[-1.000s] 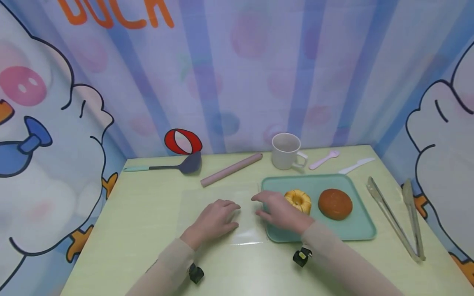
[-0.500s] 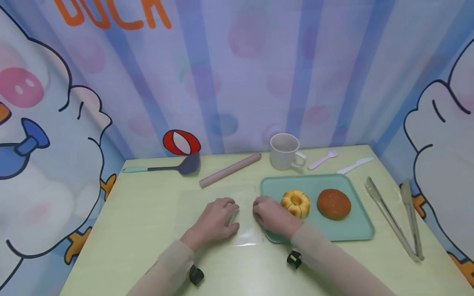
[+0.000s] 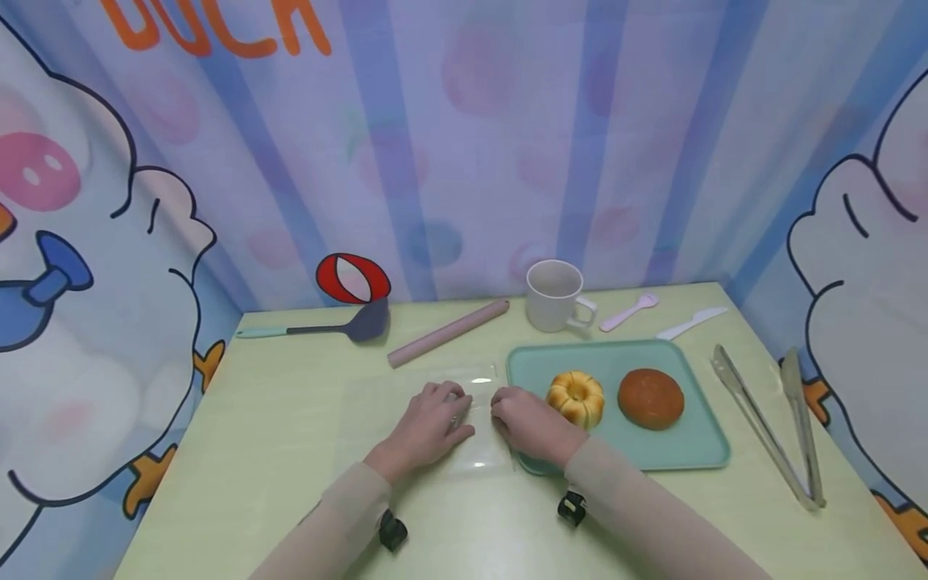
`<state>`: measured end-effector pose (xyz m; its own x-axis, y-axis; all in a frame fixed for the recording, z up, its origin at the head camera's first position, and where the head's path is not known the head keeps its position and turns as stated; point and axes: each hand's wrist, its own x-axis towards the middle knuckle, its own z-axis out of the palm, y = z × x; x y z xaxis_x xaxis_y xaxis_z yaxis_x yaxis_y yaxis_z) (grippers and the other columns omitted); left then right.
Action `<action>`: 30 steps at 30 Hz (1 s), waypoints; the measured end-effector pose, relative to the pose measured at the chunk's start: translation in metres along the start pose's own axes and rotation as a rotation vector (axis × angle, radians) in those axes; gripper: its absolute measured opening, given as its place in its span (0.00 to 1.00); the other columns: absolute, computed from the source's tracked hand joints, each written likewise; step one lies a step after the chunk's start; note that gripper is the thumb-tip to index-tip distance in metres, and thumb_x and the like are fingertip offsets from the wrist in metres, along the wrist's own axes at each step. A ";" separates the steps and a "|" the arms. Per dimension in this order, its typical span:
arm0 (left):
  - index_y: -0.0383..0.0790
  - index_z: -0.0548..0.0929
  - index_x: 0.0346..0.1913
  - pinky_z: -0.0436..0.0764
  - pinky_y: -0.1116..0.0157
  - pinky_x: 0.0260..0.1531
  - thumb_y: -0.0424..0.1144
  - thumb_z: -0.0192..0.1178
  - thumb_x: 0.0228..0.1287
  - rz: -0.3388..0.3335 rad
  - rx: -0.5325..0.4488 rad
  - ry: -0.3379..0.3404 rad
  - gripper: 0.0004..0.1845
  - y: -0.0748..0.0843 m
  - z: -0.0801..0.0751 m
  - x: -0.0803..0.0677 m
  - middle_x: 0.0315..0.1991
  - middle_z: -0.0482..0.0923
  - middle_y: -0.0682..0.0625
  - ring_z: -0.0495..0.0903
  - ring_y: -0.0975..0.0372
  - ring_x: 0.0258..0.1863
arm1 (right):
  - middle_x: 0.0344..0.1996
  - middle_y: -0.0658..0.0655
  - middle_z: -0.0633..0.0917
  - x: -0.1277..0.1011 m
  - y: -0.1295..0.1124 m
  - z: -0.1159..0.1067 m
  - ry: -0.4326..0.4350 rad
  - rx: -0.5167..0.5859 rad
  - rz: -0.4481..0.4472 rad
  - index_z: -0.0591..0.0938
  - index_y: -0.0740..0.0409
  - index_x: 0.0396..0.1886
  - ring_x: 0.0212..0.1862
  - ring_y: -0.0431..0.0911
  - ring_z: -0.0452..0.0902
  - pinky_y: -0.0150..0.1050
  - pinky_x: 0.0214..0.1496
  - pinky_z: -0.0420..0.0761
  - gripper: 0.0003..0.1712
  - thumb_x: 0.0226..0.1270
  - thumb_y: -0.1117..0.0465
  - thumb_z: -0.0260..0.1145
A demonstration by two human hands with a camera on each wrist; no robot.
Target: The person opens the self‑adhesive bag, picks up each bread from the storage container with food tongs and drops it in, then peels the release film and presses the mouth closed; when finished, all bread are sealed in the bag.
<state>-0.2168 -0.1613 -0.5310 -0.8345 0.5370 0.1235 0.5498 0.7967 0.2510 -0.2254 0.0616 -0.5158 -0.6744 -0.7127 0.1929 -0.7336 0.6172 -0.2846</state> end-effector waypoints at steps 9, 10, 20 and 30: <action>0.35 0.79 0.62 0.77 0.43 0.54 0.52 0.67 0.73 -0.045 -0.009 0.009 0.26 -0.003 0.000 0.001 0.68 0.68 0.34 0.69 0.39 0.61 | 0.40 0.58 0.89 0.000 0.001 -0.003 -0.004 -0.010 -0.016 0.90 0.63 0.34 0.45 0.51 0.86 0.43 0.50 0.87 0.07 0.71 0.71 0.68; 0.34 0.78 0.64 0.76 0.42 0.56 0.52 0.66 0.74 -0.054 -0.004 -0.002 0.28 -0.003 0.000 0.000 0.71 0.66 0.33 0.68 0.37 0.63 | 0.40 0.58 0.89 0.000 0.001 -0.003 -0.004 -0.012 -0.016 0.90 0.63 0.34 0.45 0.52 0.86 0.43 0.51 0.87 0.06 0.71 0.71 0.69; 0.40 0.74 0.76 0.65 0.34 0.66 0.49 0.50 0.84 -0.125 -0.009 -0.074 0.27 -0.004 0.001 -0.006 0.81 0.57 0.37 0.60 0.36 0.74 | 0.41 0.60 0.90 -0.002 0.000 -0.002 -0.006 -0.022 -0.014 0.90 0.64 0.37 0.46 0.52 0.87 0.43 0.52 0.87 0.05 0.72 0.71 0.68; 0.50 0.70 0.80 0.58 0.30 0.72 0.51 0.42 0.86 -0.162 -0.032 -0.064 0.27 -0.010 0.002 -0.007 0.83 0.57 0.40 0.53 0.36 0.81 | 0.42 0.58 0.87 -0.002 0.002 0.000 0.023 -0.035 -0.050 0.89 0.59 0.34 0.44 0.50 0.85 0.42 0.49 0.87 0.03 0.68 0.68 0.72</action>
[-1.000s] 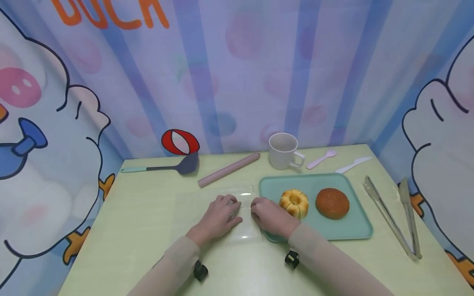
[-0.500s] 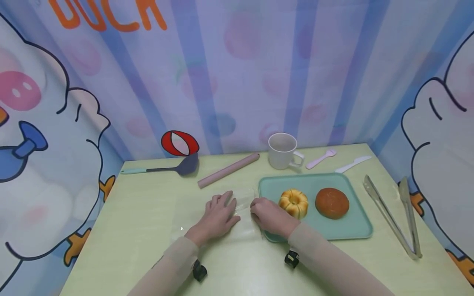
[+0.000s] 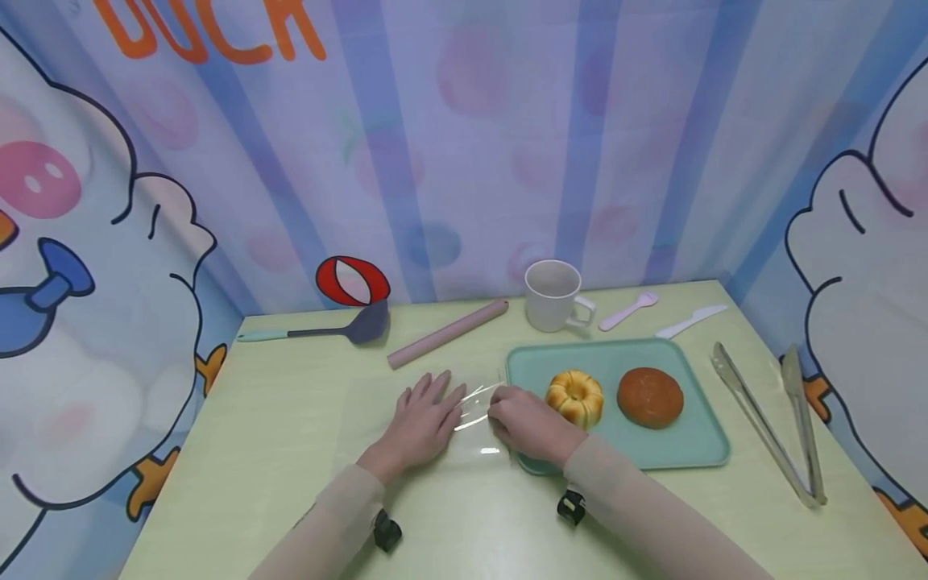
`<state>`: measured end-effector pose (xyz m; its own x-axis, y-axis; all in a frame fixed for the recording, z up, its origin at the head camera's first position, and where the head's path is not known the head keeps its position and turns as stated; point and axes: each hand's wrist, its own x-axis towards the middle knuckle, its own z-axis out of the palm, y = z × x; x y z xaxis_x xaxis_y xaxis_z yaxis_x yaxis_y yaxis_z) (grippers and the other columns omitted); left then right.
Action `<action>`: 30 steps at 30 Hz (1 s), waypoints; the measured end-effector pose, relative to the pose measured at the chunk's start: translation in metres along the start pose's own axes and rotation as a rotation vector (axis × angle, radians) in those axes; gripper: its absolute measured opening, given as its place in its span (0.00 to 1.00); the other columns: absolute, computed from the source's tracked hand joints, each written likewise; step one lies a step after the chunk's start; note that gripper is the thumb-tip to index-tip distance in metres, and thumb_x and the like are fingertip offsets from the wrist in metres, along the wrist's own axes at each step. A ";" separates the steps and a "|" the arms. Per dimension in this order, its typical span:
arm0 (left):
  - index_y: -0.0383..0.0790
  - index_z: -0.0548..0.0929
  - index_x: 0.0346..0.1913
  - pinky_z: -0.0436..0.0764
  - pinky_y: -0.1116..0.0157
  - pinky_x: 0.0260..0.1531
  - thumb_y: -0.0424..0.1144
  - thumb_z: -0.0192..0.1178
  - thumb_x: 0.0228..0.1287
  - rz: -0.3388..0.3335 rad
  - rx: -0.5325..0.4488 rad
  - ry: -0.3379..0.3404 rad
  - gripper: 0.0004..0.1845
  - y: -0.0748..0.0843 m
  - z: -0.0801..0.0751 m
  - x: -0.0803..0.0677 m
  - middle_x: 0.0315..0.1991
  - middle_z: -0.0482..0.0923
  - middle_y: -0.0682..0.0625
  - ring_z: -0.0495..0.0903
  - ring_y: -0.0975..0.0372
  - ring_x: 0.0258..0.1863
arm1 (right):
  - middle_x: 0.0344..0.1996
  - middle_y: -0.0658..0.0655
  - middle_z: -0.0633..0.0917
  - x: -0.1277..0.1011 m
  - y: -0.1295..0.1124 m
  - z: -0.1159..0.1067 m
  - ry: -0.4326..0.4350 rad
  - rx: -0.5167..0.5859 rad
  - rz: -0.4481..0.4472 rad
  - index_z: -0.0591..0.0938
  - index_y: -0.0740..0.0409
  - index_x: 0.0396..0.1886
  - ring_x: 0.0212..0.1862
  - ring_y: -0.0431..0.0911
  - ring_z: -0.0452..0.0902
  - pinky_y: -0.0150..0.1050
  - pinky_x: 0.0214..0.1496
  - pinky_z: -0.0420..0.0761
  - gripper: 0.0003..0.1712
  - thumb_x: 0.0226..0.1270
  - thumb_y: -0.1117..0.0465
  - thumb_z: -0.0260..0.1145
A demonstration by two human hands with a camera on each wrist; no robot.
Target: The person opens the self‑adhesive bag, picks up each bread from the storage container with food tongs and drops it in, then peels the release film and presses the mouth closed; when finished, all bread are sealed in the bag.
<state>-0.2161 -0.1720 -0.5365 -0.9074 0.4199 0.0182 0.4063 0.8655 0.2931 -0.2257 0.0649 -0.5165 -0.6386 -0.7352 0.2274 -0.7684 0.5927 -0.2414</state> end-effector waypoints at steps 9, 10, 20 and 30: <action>0.59 0.65 0.82 0.54 0.28 0.73 0.55 0.37 0.87 -0.036 -0.034 0.036 0.27 -0.003 -0.003 -0.003 0.83 0.58 0.45 0.52 0.34 0.81 | 0.43 0.56 0.87 0.000 0.003 -0.001 -0.035 0.033 0.003 0.88 0.59 0.44 0.44 0.48 0.83 0.42 0.48 0.86 0.09 0.66 0.65 0.77; 0.60 0.64 0.82 0.54 0.29 0.73 0.55 0.37 0.87 -0.043 -0.033 0.039 0.27 -0.003 -0.003 -0.003 0.83 0.58 0.45 0.53 0.35 0.81 | 0.42 0.56 0.87 0.000 0.002 -0.001 -0.041 0.041 0.007 0.88 0.59 0.48 0.42 0.47 0.82 0.41 0.46 0.85 0.12 0.66 0.64 0.77; 0.61 0.65 0.82 0.51 0.27 0.73 0.51 0.38 0.87 -0.018 -0.126 0.096 0.26 -0.008 -0.006 -0.003 0.82 0.60 0.47 0.55 0.37 0.81 | 0.50 0.60 0.83 0.003 0.001 -0.002 -0.109 0.013 0.035 0.89 0.56 0.43 0.47 0.50 0.80 0.44 0.47 0.85 0.09 0.67 0.57 0.76; 0.56 0.74 0.76 0.41 0.21 0.69 0.48 0.35 0.88 0.018 -0.257 0.197 0.25 -0.014 -0.006 -0.007 0.81 0.64 0.49 0.49 0.35 0.82 | 0.59 0.65 0.81 0.004 0.000 -0.004 -0.150 0.064 0.078 0.87 0.59 0.46 0.56 0.58 0.78 0.51 0.58 0.83 0.15 0.66 0.55 0.78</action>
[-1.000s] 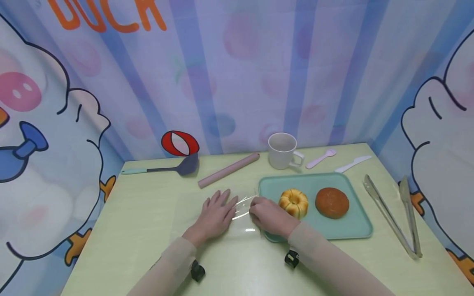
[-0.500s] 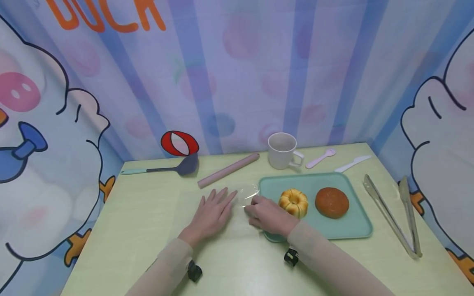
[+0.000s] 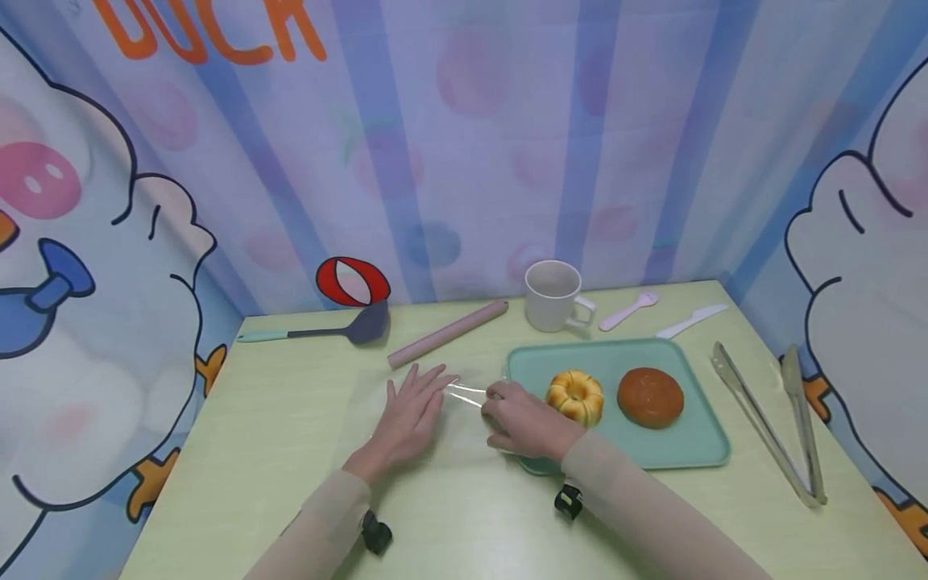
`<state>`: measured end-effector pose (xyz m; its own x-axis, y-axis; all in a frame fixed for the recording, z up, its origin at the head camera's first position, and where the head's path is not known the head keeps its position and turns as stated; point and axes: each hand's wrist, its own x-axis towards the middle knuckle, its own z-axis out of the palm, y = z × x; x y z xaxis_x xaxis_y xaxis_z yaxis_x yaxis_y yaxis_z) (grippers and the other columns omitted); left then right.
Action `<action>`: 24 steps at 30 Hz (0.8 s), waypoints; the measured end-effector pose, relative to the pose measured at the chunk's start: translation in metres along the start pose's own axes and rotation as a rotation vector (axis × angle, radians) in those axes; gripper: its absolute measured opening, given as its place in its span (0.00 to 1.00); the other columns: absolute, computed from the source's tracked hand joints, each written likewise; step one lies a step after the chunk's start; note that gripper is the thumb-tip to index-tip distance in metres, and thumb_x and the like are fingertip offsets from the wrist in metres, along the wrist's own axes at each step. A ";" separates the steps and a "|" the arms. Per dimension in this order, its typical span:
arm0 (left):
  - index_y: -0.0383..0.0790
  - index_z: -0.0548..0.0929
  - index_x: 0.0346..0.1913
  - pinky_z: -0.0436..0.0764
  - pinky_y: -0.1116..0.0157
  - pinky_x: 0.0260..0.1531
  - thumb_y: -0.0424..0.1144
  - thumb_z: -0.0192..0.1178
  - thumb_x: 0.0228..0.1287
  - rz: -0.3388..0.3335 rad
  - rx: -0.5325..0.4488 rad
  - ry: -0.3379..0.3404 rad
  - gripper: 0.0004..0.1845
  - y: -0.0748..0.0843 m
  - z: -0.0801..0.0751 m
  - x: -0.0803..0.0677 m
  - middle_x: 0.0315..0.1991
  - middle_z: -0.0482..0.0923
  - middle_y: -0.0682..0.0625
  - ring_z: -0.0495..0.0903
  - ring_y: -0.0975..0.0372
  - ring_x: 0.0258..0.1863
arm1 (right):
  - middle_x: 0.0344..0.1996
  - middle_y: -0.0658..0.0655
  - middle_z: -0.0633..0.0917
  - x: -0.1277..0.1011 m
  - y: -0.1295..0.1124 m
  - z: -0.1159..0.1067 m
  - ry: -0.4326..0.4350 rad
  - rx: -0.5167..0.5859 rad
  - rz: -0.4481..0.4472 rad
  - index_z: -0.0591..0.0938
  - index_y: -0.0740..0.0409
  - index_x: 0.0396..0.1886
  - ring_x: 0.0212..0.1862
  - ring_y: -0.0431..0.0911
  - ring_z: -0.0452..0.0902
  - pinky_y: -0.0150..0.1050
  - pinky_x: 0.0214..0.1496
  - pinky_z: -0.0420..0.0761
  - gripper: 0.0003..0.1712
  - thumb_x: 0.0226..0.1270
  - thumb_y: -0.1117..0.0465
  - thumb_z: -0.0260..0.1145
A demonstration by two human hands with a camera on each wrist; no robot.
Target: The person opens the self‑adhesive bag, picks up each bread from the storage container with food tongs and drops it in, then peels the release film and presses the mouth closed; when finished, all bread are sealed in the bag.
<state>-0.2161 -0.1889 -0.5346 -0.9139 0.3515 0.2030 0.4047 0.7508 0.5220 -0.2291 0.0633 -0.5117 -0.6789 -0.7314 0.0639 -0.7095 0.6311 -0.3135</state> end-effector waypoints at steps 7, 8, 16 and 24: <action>0.54 0.77 0.72 0.33 0.21 0.68 0.47 0.34 0.89 -0.075 -0.201 0.002 0.24 -0.002 0.000 -0.002 0.81 0.63 0.47 0.47 0.35 0.82 | 0.63 0.68 0.80 0.000 0.000 -0.004 0.004 0.021 -0.006 0.86 0.62 0.53 0.62 0.62 0.78 0.54 0.66 0.80 0.19 0.69 0.56 0.75; 0.55 0.77 0.72 0.32 0.21 0.68 0.48 0.34 0.89 -0.082 -0.213 0.001 0.24 -0.003 0.000 -0.002 0.81 0.63 0.47 0.46 0.35 0.82 | 0.63 0.67 0.81 0.000 0.000 -0.004 0.013 0.024 -0.008 0.86 0.62 0.55 0.63 0.62 0.78 0.54 0.66 0.79 0.20 0.69 0.56 0.75; 0.55 0.78 0.70 0.31 0.20 0.67 0.49 0.35 0.89 -0.085 -0.196 -0.001 0.23 -0.003 0.006 0.001 0.81 0.63 0.47 0.46 0.33 0.82 | 0.64 0.64 0.82 -0.008 0.001 -0.020 0.117 0.057 0.006 0.84 0.61 0.62 0.66 0.59 0.78 0.53 0.67 0.79 0.22 0.72 0.57 0.72; 0.54 0.78 0.71 0.30 0.20 0.66 0.48 0.36 0.88 -0.082 -0.181 0.010 0.23 -0.001 0.008 0.001 0.81 0.64 0.46 0.47 0.33 0.82 | 0.65 0.61 0.81 -0.044 0.014 -0.056 0.270 0.065 0.058 0.83 0.58 0.64 0.67 0.57 0.77 0.54 0.65 0.81 0.24 0.72 0.56 0.73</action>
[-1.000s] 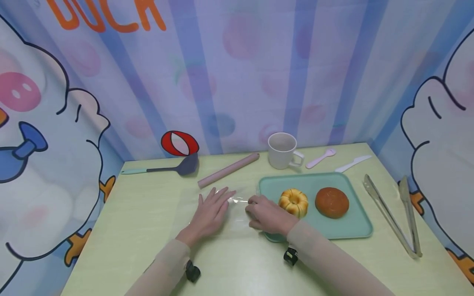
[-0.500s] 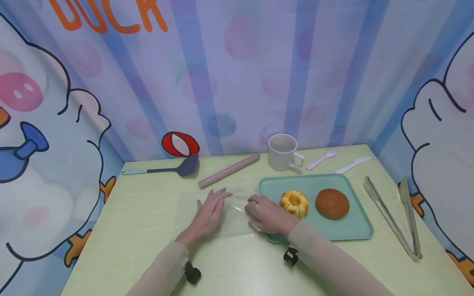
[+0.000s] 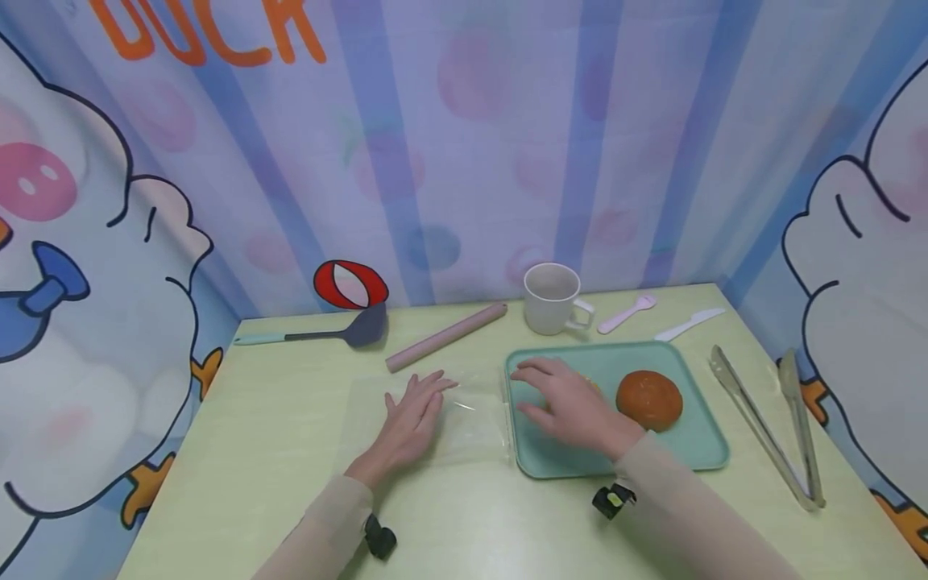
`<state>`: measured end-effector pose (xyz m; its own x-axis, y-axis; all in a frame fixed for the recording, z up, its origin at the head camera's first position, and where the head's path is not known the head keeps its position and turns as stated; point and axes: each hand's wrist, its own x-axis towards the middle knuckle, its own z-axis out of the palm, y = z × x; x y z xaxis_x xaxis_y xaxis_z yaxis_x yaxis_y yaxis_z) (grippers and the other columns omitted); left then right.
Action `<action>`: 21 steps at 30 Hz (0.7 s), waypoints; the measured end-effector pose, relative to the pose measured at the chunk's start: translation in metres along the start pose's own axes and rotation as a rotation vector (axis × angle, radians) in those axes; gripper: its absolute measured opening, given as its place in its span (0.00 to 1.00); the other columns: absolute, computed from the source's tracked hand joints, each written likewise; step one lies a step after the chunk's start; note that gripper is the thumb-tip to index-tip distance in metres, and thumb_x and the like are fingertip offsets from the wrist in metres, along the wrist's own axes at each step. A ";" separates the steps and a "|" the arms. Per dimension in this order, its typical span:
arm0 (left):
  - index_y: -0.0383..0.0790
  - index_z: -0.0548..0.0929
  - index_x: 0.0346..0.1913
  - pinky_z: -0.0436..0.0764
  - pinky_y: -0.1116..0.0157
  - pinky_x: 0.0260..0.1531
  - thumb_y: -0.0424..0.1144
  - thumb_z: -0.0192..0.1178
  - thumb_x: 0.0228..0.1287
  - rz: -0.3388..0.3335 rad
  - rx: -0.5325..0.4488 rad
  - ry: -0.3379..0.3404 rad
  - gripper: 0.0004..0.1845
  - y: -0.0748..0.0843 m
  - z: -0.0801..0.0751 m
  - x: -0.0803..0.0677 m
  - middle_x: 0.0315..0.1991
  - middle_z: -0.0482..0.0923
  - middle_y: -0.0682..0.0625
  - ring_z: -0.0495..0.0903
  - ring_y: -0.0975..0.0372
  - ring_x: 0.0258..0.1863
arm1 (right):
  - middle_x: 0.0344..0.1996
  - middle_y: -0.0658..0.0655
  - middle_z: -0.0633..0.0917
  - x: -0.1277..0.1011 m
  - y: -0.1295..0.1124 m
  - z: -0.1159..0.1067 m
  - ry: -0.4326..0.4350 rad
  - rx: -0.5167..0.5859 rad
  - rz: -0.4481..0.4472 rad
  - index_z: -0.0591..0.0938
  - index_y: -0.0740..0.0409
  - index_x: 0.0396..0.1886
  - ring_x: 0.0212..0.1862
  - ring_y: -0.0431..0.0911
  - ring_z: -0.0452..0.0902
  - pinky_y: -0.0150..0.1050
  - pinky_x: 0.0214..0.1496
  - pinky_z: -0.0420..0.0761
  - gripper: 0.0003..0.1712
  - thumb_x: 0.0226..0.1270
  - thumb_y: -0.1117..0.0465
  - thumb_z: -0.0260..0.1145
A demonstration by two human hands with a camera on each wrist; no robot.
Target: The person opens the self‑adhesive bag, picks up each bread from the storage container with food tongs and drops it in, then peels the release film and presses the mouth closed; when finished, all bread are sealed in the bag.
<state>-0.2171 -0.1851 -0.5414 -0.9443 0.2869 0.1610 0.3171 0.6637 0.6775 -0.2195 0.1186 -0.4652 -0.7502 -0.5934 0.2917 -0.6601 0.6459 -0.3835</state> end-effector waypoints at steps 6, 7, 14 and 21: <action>0.54 0.77 0.72 0.30 0.20 0.66 0.48 0.36 0.88 -0.001 0.008 -0.010 0.23 0.000 0.001 0.001 0.81 0.63 0.45 0.46 0.33 0.82 | 0.66 0.63 0.80 -0.031 0.026 -0.031 0.078 -0.023 0.093 0.81 0.59 0.67 0.66 0.60 0.77 0.58 0.60 0.83 0.26 0.73 0.56 0.72; 0.54 0.77 0.72 0.30 0.20 0.66 0.47 0.37 0.88 0.000 0.008 -0.009 0.23 0.000 0.001 0.001 0.81 0.64 0.45 0.46 0.32 0.81 | 0.66 0.63 0.80 -0.036 0.031 -0.034 0.089 -0.032 0.106 0.81 0.59 0.67 0.61 0.58 0.81 0.57 0.56 0.85 0.26 0.73 0.56 0.72; 0.54 0.78 0.72 0.29 0.19 0.66 0.47 0.38 0.88 0.007 0.008 0.000 0.23 0.000 0.001 -0.001 0.80 0.65 0.45 0.47 0.32 0.81 | 0.65 0.67 0.79 -0.078 0.064 -0.053 0.136 -0.059 0.195 0.80 0.61 0.66 0.59 0.63 0.79 0.62 0.57 0.81 0.27 0.71 0.61 0.74; 0.53 0.78 0.72 0.29 0.19 0.65 0.46 0.38 0.88 0.022 -0.011 0.013 0.23 0.000 0.002 -0.002 0.79 0.66 0.44 0.48 0.31 0.81 | 0.67 0.76 0.73 -0.127 0.097 -0.070 0.174 -0.129 0.323 0.74 0.69 0.70 0.66 0.73 0.69 0.73 0.60 0.73 0.35 0.68 0.59 0.76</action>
<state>-0.2155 -0.1840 -0.5435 -0.9382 0.2922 0.1855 0.3371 0.6499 0.6812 -0.1906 0.2907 -0.4779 -0.9085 -0.2661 0.3221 -0.3795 0.8479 -0.3702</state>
